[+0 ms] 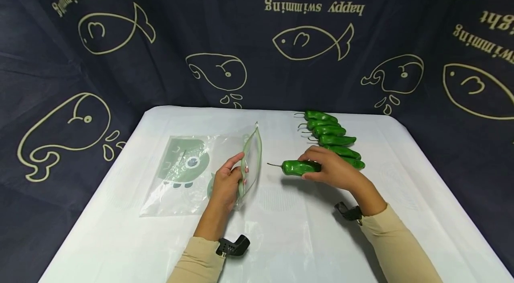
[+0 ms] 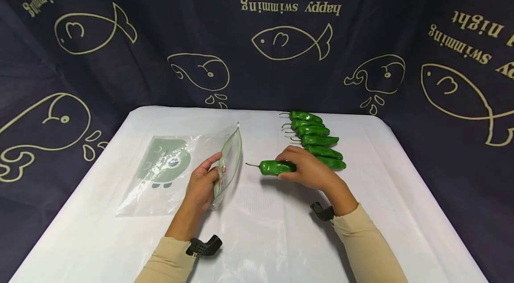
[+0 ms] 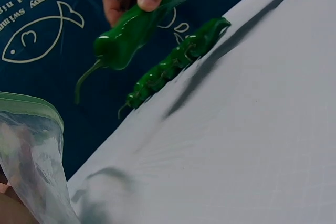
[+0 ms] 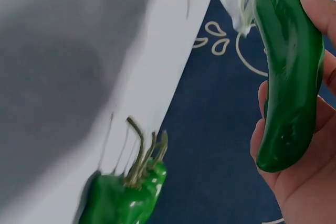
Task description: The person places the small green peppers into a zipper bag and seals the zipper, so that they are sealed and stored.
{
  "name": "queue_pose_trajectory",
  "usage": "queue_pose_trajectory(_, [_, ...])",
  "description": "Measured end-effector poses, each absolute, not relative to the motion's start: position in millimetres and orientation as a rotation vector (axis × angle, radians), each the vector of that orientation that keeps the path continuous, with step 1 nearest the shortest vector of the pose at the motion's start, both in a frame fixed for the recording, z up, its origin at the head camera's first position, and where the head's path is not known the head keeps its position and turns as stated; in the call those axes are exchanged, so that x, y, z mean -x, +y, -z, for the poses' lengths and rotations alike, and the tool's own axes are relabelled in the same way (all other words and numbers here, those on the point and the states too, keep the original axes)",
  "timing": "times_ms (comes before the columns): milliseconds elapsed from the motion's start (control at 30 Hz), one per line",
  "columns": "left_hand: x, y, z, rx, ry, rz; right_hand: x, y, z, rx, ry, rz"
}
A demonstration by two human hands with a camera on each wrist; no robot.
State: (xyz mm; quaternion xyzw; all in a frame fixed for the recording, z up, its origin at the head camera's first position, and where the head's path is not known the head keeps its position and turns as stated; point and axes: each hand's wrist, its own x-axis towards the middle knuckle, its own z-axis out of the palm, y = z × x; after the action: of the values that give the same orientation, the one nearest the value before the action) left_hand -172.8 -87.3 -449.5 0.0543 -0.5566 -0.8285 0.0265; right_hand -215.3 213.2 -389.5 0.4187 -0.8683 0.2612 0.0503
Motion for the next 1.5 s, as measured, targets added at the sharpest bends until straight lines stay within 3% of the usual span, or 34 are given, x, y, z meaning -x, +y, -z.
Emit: queue_pose_trajectory(1500, [172.9, -85.0, 448.3, -0.170, -1.745, 2.523, 230.5, 138.9, 374.1, -1.317, -2.624, -0.752])
